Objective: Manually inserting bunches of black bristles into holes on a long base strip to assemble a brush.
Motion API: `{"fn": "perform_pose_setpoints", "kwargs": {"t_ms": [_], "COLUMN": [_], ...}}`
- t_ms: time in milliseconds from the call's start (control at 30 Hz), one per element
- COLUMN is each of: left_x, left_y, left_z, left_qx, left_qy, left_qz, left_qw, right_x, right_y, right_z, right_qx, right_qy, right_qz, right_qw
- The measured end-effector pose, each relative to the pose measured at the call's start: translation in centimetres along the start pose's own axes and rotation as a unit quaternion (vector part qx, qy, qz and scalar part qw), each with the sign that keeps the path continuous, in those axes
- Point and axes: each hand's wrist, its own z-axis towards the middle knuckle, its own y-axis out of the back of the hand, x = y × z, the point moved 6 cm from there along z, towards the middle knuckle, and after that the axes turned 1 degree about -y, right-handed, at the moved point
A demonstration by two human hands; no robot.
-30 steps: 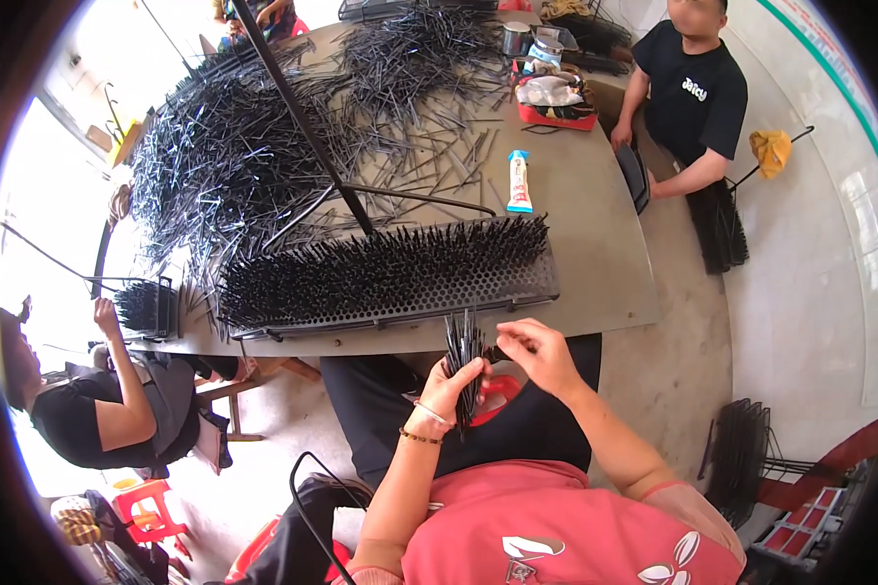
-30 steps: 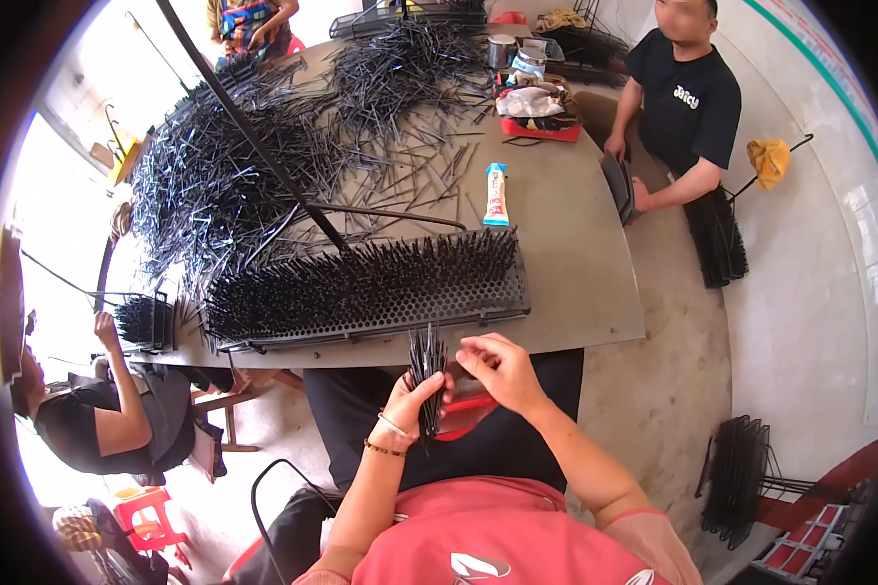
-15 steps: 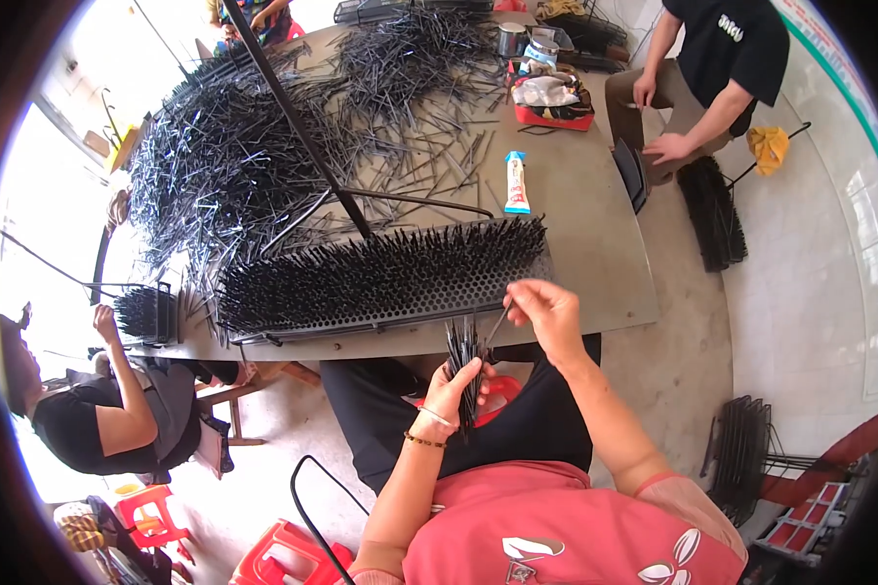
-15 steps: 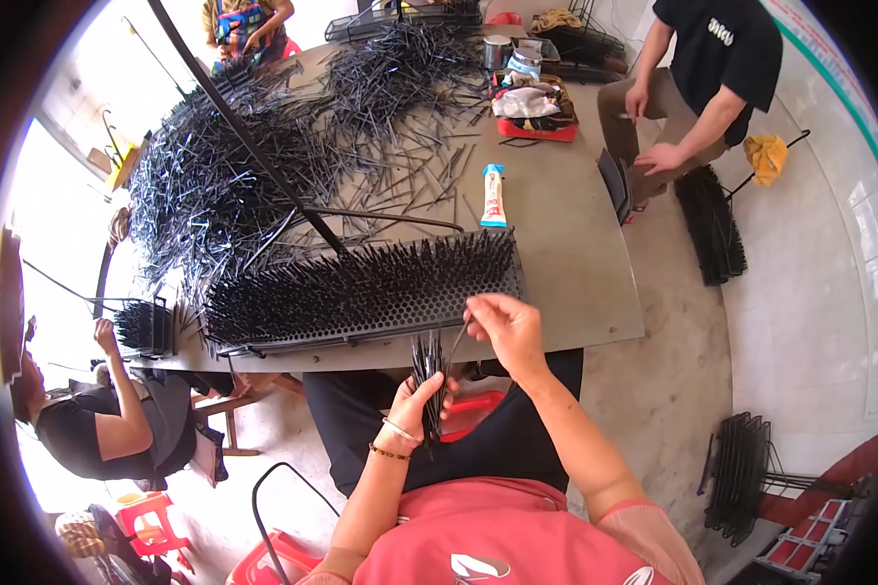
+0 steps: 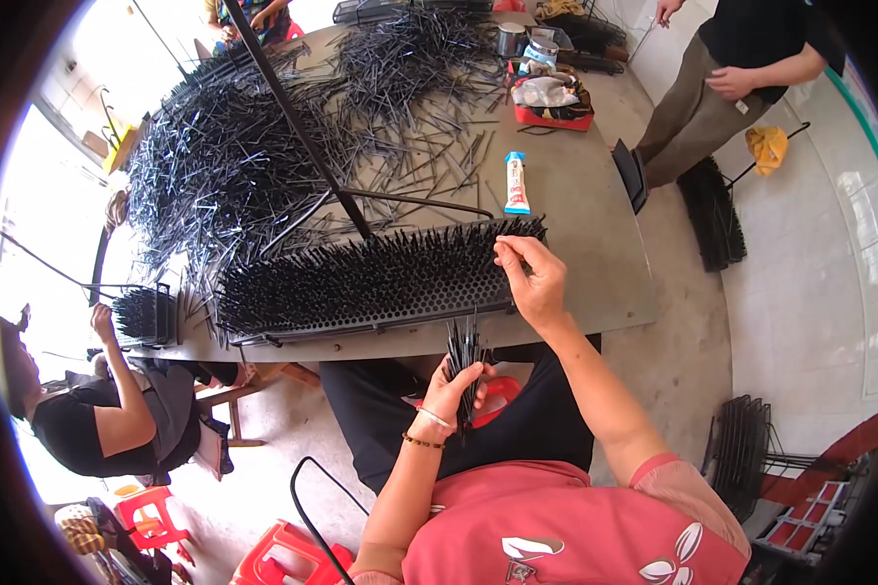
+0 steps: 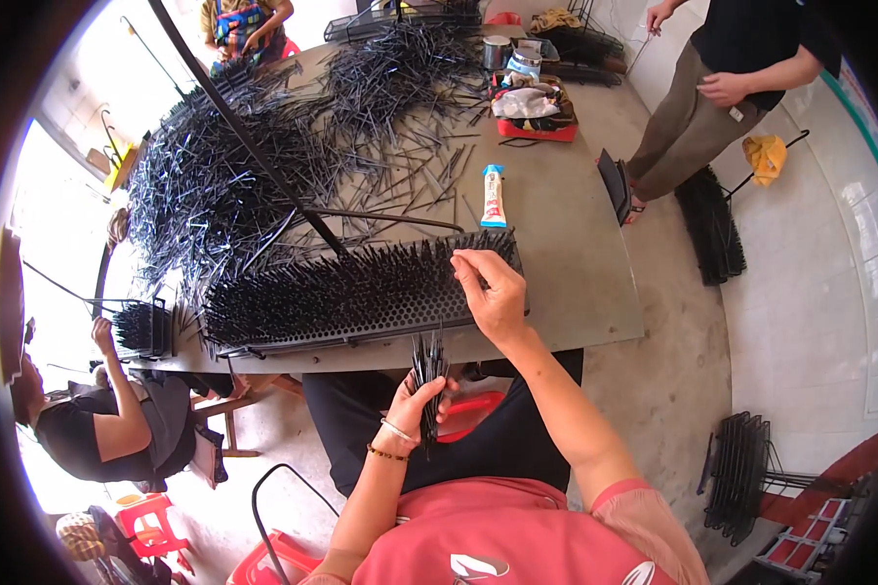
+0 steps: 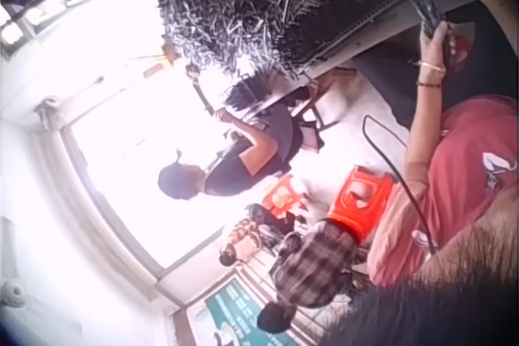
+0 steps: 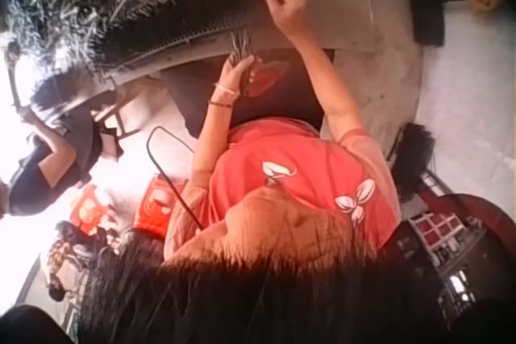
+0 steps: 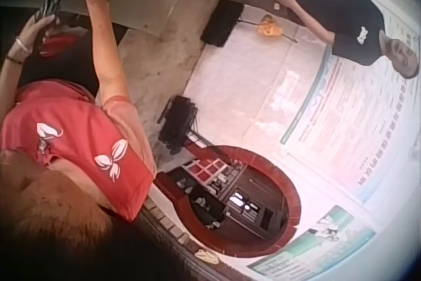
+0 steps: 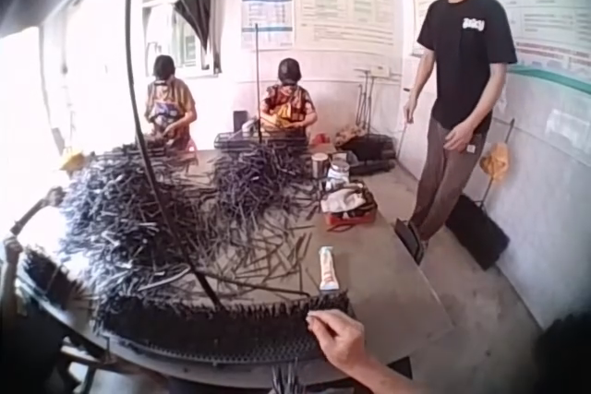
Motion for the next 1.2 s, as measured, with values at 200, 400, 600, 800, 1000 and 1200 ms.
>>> {"fn": "perform_pose_setpoints", "kwargs": {"t_ms": [200, 400, 600, 800, 1000, 1200], "left_x": [0.0, -0.3, -0.6, -1.3, -1.8, -0.9], "left_y": [-0.1, -0.3, -0.7, -1.3, -2.3, -1.6], "left_z": [0.0, -0.3, -0.4, -0.8, -1.0, -0.5], "left_qx": [0.007, 0.0, -0.002, 0.031, 0.061, 0.037], "left_qy": [0.002, 0.005, 0.006, -0.026, -0.034, -0.013], "left_qz": [-0.01, 0.003, -0.01, 0.0, 0.011, 0.017], "left_qw": [1.0, 1.0, 1.0, 0.999, 0.997, 0.999], "right_x": [0.2, 0.3, 1.6, 0.6, -2.3, -0.8], "right_y": [-0.3, -1.0, -1.6, -0.8, -0.8, 2.3], "right_z": [-0.3, -0.8, -1.0, -1.7, -5.0, -2.6], "right_qx": [0.014, 0.029, 0.057, 0.147, 0.217, 0.001], "right_qy": [0.006, 0.071, 0.194, -0.072, -0.347, -0.284], "right_qz": [-0.013, -0.08, -0.269, -0.105, 0.116, 0.177], "right_qw": [1.0, 0.994, 0.942, 0.981, 0.905, 0.942]}}
